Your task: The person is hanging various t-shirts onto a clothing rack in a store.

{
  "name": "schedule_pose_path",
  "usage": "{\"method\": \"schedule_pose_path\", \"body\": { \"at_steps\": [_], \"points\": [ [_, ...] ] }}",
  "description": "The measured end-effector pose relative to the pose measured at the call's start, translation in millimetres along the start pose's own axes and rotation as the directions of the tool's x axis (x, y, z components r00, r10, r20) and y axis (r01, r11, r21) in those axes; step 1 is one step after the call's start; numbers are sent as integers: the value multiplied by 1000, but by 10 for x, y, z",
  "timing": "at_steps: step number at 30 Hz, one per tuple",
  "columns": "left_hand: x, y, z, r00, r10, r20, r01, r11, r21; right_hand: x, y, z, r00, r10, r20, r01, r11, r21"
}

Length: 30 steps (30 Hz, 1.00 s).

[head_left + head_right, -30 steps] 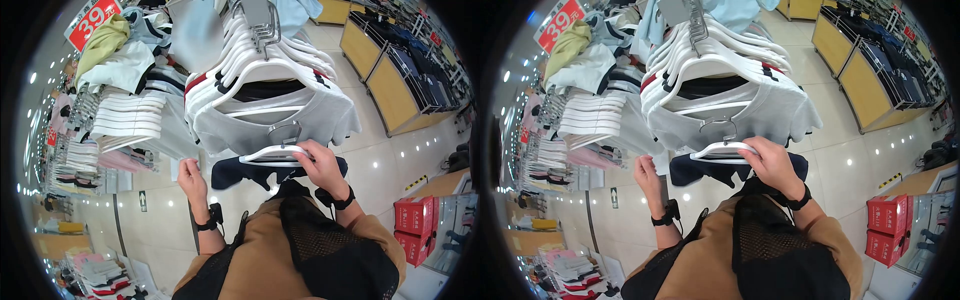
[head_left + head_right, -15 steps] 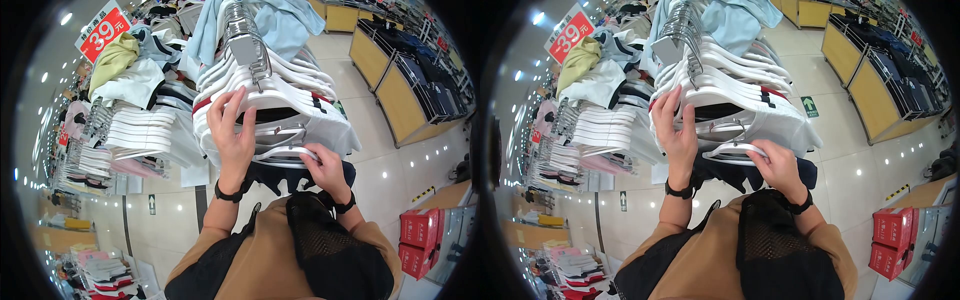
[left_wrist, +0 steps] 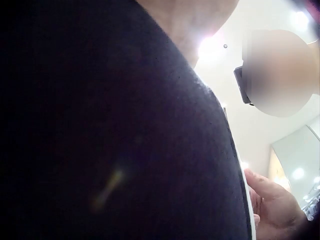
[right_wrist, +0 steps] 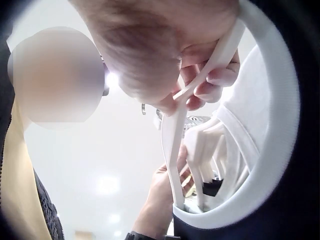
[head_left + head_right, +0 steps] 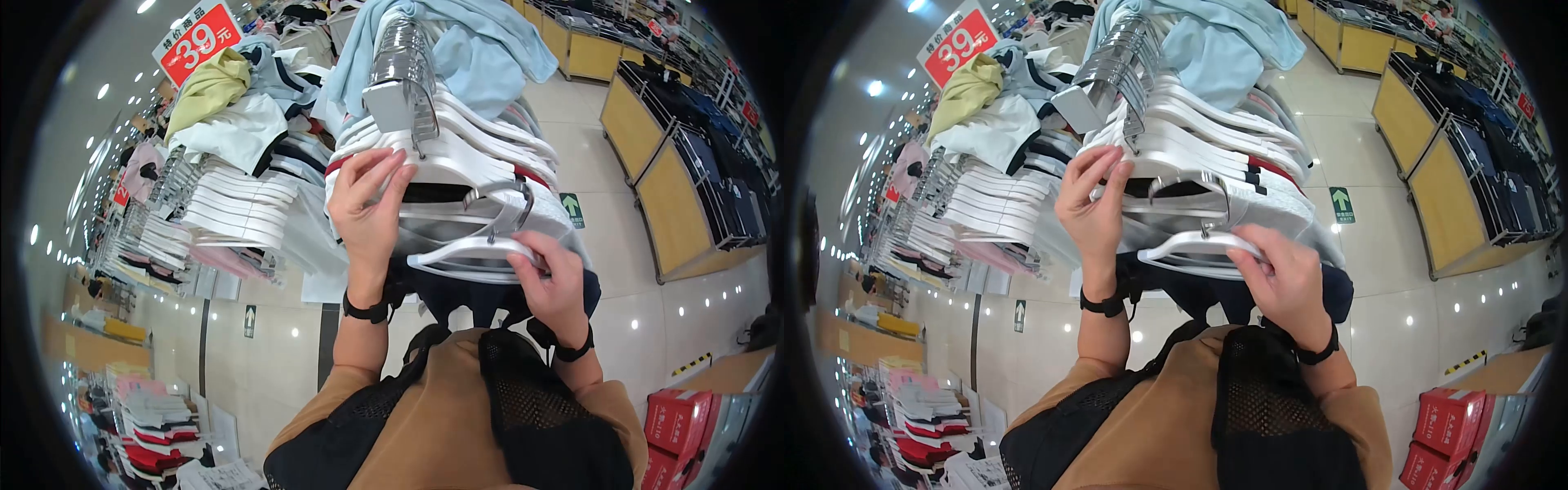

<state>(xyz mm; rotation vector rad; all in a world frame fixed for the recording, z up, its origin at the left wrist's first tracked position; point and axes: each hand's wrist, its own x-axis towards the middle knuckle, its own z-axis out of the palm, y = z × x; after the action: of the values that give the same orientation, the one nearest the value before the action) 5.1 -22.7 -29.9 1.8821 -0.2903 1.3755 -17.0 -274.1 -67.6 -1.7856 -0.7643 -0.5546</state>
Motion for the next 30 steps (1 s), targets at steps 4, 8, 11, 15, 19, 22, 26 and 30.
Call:
{"method": "schedule_pose_path", "body": {
  "at_steps": [4, 8, 11, 15, 19, 22, 26, 30],
  "points": [
    [86, -18, -78, 993, -37, 114, 38, 999, -10, 288, -104, 11, 996, -56, -74, 62, 995, 81],
    [200, 50, -224, 954, -179, 240, 195, 980, -45, 552, -255, 86, 998, -45, -54, 49, 996, 78],
    [246, 238, -371, 900, -333, 281, 368, 926, -82, 672, -312, 163, 997, -65, -42, 68, 995, 69],
    [145, 394, -479, 884, -335, 326, 369, 928, -48, 793, -312, 249, 994, -110, -27, 111, 992, 55],
    [24, 447, -459, 914, -249, 321, 244, 968, 56, 821, -337, 321, 994, -106, 1, 105, 992, 74],
    [-54, 444, -322, 933, -213, 290, 201, 977, 70, 804, -300, 395, 982, -188, -16, 188, 982, 5],
    [-136, 441, -306, 927, -297, 229, 289, 955, 69, 742, -355, 356, 983, -180, 45, 182, 981, -59],
    [-174, 402, -320, 965, -135, 224, 95, 979, 179, 633, -363, 392, 979, -169, 115, 186, 970, -158]
  ]
}}
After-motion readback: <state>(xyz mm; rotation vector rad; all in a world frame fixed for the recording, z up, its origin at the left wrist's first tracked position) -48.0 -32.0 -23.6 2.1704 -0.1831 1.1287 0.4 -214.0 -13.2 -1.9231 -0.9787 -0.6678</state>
